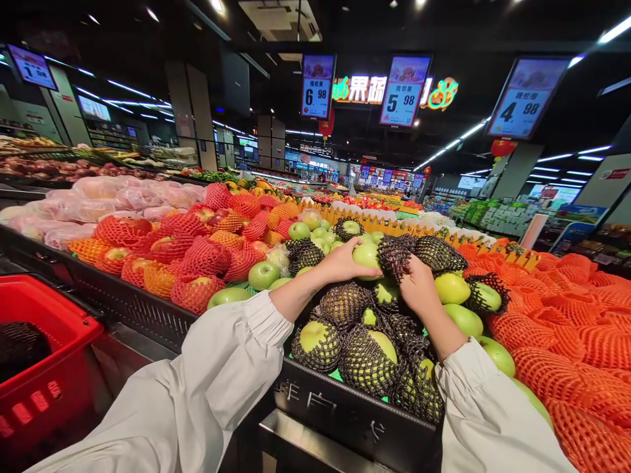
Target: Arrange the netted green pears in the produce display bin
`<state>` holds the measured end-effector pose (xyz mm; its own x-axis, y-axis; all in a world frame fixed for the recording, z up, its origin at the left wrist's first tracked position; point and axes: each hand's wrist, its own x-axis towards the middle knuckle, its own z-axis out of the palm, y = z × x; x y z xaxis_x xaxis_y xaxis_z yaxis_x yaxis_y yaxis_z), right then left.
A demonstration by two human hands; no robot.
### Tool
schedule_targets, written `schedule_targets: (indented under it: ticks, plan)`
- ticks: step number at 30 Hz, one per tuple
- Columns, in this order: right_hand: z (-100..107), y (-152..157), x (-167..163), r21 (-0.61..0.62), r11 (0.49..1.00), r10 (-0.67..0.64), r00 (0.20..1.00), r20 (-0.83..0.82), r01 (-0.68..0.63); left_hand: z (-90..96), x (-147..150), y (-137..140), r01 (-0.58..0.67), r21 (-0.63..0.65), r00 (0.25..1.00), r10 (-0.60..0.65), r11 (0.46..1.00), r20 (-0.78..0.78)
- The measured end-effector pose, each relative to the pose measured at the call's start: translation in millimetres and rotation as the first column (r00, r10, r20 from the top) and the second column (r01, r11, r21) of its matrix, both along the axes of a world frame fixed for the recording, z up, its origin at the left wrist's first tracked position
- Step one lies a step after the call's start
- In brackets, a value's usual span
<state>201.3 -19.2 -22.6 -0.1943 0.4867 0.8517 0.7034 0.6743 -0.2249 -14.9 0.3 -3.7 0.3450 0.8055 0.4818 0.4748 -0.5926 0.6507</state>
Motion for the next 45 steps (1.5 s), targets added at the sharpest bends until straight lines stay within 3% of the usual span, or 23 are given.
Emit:
schedule_targets:
  ticks: [4,7,10,13,18,24,29,33,37,40,43,45]
  plan:
    - [-0.1,-0.4,-2.8,-0.018,1.000,-0.017,0.999,-0.028,0.017,-1.8,4.7,4.8,0.030,-0.042,0.974,-0.020,0.999,0.225]
    - [0.9,-5.8,-9.6,-0.060,0.998,0.031,0.999,-0.039,-0.033,-1.5,8.8,9.5,0.078,-0.136,0.880,-0.004,0.988,0.474]
    - [1.6,-9.6,-15.0,-0.097,0.990,0.102,0.995,-0.009,-0.102,-0.8,9.9,10.9,0.167,-0.127,0.811,-0.063,0.978,0.582]
    - [0.9,-8.7,-15.0,-0.088,0.989,0.123,0.992,0.019,-0.121,-2.8,9.0,9.3,0.244,-0.047,0.834,-0.185,0.969,0.519]
    - [-0.7,-7.8,-11.5,0.016,0.993,0.112,0.987,0.117,-0.114,-7.6,7.3,7.1,0.305,0.079,0.923,-0.315,0.949,0.222]
    - [-0.6,-12.1,-12.9,0.122,0.985,0.106,0.989,0.104,-0.118,-3.9,5.5,3.4,0.468,0.071,0.874,-0.473,0.881,0.114]
    - [-1.8,-9.7,-12.3,0.043,0.996,0.072,0.994,0.084,-0.076,-0.2,3.3,-7.8,0.467,0.025,0.880,-0.468,0.884,0.086]
    - [-2.3,-9.1,-11.6,-0.016,0.993,0.122,0.988,0.095,-0.121,0.2,2.3,-13.7,0.451,-0.024,0.890,-0.448,0.892,0.087]
    - [-2.1,-9.6,-10.8,-0.023,0.992,0.124,0.988,0.091,-0.123,-1.8,2.4,-12.4,0.505,-0.003,0.861,-0.504,0.863,0.059]
    - [-2.1,-10.5,-9.8,-0.058,0.992,0.121,0.989,0.090,-0.116,-3.0,3.4,-11.3,0.460,0.037,0.885,-0.462,0.887,0.055]
    - [-2.1,-11.5,-9.1,-0.143,0.986,0.098,0.994,0.046,-0.090,-4.1,6.4,-8.7,0.411,0.028,0.902,-0.411,0.911,0.135]
    - [-1.3,-12.1,-9.8,-0.186,0.977,0.104,0.995,0.005,-0.101,-4.9,9.6,-4.5,0.422,0.001,0.870,-0.405,0.907,0.282]
